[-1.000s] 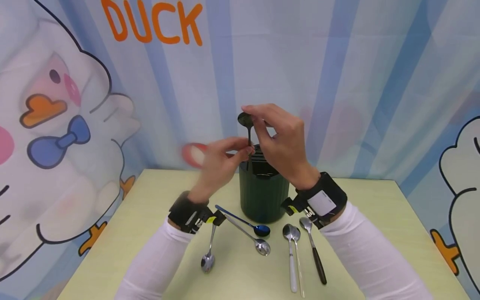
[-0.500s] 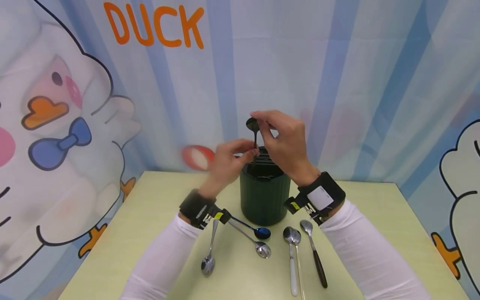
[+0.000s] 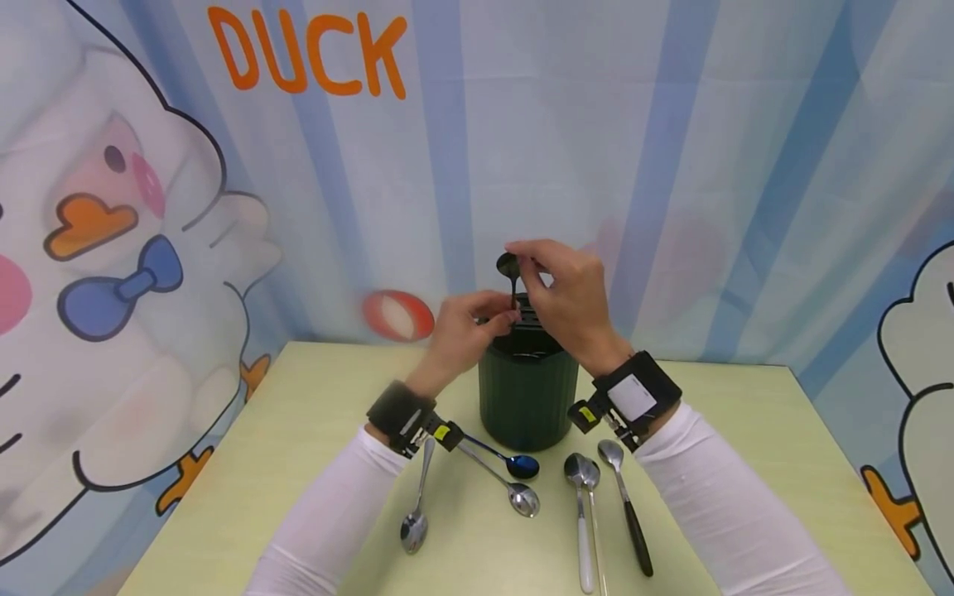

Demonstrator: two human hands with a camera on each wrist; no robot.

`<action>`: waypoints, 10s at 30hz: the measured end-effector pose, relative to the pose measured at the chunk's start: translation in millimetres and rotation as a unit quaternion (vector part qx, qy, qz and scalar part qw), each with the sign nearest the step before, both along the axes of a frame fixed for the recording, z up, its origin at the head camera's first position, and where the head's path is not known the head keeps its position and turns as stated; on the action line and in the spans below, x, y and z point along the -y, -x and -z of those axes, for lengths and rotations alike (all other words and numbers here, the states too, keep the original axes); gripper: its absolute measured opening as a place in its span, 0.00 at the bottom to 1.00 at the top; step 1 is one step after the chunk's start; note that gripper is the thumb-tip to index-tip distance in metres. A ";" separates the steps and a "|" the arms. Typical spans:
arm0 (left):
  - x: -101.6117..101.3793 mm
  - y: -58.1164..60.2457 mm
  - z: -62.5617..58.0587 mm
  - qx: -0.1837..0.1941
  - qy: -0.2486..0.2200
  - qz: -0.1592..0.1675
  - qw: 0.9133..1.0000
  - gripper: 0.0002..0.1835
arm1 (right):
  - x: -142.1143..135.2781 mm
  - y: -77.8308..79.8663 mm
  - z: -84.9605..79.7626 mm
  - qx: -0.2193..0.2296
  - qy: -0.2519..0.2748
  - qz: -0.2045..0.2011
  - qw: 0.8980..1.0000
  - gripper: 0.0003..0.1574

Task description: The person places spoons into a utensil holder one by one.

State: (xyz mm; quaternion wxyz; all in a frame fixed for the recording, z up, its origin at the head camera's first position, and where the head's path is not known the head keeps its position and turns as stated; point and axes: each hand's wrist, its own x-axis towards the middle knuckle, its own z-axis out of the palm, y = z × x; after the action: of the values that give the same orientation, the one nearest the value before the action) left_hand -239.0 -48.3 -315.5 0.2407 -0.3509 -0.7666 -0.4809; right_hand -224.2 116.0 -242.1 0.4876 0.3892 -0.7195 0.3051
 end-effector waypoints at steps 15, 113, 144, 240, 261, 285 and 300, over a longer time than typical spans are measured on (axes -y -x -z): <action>-1.0 -3.0 0.1 0.018 -0.020 0.019 0.999 0.09 | -2.4 6.3 25.0 0.009 0.005 0.014 1.000 0.11; 17.3 -77.2 26.1 -0.220 0.280 -0.083 0.931 0.51 | -54.5 -78.2 94.1 0.174 -0.130 0.099 0.971 0.62; -51.8 -106.3 118.0 -0.011 0.487 0.080 0.870 0.45 | -98.7 -148.6 204.0 0.465 -0.211 0.195 0.837 0.64; -73.4 -120.6 117.2 0.331 -0.034 0.135 0.933 0.07 | -78.6 -145.8 180.9 0.308 -0.019 0.168 0.936 0.32; -58.3 -130.7 59.1 0.215 -0.042 0.161 0.962 0.05 | -66.7 -119.0 119.5 0.153 -0.012 0.049 0.987 0.26; -38.8 -126.8 -36.2 0.074 -0.026 0.135 0.988 0.07 | -44.0 -106.6 33.9 0.028 0.026 0.026 0.999 0.19; -35.4 -107.7 -70.2 0.011 -0.019 0.105 0.994 0.07 | -37.1 -89.6 0.4 -0.020 0.060 0.037 0.997 0.14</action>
State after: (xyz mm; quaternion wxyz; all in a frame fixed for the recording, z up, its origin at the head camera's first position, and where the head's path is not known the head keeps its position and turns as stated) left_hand -131.3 -12.8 -245.4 0.1874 -0.4197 -0.7187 -0.5218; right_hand -134.6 153.1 -242.4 0.5351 0.3384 -0.7040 0.3220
